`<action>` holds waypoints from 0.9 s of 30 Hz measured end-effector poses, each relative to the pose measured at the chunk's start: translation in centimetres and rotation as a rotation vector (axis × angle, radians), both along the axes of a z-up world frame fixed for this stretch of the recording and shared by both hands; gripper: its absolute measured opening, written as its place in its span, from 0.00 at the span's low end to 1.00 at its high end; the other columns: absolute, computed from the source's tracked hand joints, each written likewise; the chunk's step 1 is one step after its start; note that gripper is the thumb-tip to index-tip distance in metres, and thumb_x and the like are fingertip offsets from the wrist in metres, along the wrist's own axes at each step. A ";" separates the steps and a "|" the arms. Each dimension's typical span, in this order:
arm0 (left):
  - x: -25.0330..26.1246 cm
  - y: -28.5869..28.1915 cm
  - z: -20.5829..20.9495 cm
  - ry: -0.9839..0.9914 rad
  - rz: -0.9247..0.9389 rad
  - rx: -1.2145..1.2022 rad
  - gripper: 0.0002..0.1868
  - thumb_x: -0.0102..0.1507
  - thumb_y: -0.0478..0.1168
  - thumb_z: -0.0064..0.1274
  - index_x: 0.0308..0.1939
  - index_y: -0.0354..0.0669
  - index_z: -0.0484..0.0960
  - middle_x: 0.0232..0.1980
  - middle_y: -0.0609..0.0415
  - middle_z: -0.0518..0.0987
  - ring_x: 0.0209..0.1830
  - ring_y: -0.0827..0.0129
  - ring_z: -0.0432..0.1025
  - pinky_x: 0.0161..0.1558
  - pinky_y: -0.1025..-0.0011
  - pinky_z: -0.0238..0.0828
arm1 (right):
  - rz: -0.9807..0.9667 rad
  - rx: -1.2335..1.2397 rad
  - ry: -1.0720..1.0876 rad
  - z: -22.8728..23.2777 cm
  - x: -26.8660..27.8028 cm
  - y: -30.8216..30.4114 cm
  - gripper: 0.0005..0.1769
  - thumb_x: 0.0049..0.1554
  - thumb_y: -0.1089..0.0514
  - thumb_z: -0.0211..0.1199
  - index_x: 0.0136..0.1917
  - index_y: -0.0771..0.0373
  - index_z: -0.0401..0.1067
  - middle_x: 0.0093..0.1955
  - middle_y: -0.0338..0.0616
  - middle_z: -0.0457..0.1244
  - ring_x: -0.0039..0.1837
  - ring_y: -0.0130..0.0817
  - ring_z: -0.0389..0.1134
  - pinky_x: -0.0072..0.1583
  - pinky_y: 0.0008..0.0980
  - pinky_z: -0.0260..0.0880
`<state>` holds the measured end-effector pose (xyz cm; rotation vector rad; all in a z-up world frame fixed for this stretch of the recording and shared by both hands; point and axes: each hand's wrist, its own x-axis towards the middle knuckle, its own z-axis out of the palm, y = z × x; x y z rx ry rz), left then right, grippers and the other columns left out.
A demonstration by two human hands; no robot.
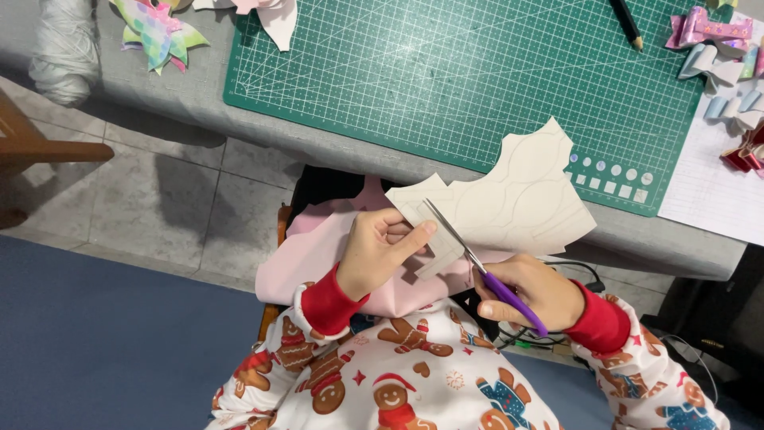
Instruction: Cutting out paper patterns for craft use using scissors.
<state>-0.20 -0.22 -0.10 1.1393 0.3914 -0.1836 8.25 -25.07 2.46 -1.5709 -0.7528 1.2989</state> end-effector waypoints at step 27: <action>2.1 -2.3 -0.3 -0.288 -0.050 -0.317 0.13 0.74 0.41 0.41 0.57 0.35 0.69 0.47 0.52 0.77 0.43 0.77 0.71 0.49 0.80 0.71 | -0.591 0.345 0.294 1.2 -7.0 5.1 0.27 0.60 0.36 0.62 0.41 0.62 0.62 0.34 0.40 0.58 0.29 0.26 0.58 0.34 0.22 0.60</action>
